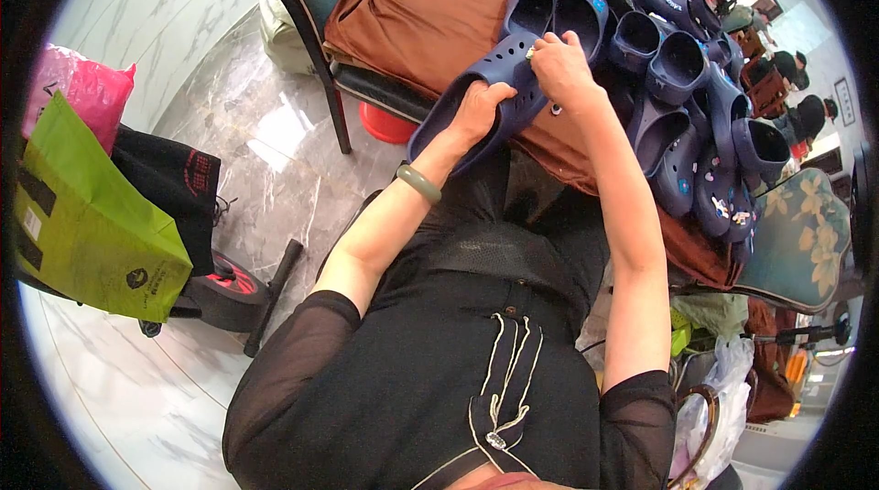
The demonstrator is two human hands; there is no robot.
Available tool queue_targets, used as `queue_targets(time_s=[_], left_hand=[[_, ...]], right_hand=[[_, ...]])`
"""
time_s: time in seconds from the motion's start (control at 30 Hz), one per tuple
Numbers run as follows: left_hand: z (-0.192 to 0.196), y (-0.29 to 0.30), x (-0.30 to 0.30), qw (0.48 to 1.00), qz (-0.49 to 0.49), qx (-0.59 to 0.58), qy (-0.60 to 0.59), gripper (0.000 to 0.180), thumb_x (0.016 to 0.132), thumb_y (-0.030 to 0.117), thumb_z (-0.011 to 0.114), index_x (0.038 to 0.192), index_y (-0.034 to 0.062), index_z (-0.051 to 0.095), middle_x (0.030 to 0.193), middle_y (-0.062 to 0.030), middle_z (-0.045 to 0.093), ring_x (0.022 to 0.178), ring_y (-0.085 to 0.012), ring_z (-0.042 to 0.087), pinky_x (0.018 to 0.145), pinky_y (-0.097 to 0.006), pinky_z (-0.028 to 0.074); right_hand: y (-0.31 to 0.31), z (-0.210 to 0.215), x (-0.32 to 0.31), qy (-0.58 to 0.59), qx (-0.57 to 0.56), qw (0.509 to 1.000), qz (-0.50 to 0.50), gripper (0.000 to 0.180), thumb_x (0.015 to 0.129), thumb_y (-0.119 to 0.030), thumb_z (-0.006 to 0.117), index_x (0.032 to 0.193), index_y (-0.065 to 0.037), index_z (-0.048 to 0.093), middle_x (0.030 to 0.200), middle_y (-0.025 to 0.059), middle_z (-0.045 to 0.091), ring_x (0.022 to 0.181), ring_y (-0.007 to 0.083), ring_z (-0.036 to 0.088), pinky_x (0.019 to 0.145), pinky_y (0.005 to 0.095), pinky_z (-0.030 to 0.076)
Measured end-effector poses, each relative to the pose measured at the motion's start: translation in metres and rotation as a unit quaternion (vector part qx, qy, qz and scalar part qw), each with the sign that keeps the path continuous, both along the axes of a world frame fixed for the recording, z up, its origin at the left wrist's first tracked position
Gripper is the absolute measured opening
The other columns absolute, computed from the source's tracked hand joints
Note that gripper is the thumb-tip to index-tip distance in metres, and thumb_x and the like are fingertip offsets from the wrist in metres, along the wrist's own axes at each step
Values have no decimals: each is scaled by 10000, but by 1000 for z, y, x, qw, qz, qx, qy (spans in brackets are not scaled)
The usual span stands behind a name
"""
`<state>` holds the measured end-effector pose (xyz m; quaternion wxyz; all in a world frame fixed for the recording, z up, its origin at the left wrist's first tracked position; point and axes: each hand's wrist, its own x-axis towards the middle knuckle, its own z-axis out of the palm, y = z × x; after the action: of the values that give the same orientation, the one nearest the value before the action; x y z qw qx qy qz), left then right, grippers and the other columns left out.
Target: Inserting decorative charms and accessories into the holes of blue rubber clogs.
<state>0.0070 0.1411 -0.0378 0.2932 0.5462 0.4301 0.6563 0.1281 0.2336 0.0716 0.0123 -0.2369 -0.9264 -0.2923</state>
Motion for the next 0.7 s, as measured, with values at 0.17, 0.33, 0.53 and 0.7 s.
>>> queue_targets(time_s=[0.17,0.33,0.53,0.7], left_hand=[[2,-1,2,1000,4,-2,20,233,828,153,521,828,-48,638,818,-67,649,794,-143,596,736,-296,458],[1,0,3,989,-17,-76,-125,211,808,149,546,836,-41,633,809,-72,642,767,-150,591,742,-288,466],[11,-7,8,986,-28,-42,-159,219,784,145,568,889,-39,622,845,-79,634,747,-157,597,719,-278,476],[8,-6,11,982,-26,-42,-180,223,788,141,527,831,-61,611,799,-91,639,741,-169,602,709,-301,468]], right_hand=[[-8,-1,-1,-21,-5,1000,-19,111,741,-137,610,794,-90,695,943,56,629,1014,214,549,907,438,390],[36,7,44,249,-282,926,24,223,835,-262,589,870,-66,690,903,157,644,902,322,615,788,402,483],[33,-38,123,326,-260,901,-119,218,825,-240,606,851,-33,668,842,190,639,847,359,615,755,412,485],[-2,-93,148,310,-152,933,-97,255,822,-234,659,970,-27,639,879,179,582,832,363,594,749,429,486]])
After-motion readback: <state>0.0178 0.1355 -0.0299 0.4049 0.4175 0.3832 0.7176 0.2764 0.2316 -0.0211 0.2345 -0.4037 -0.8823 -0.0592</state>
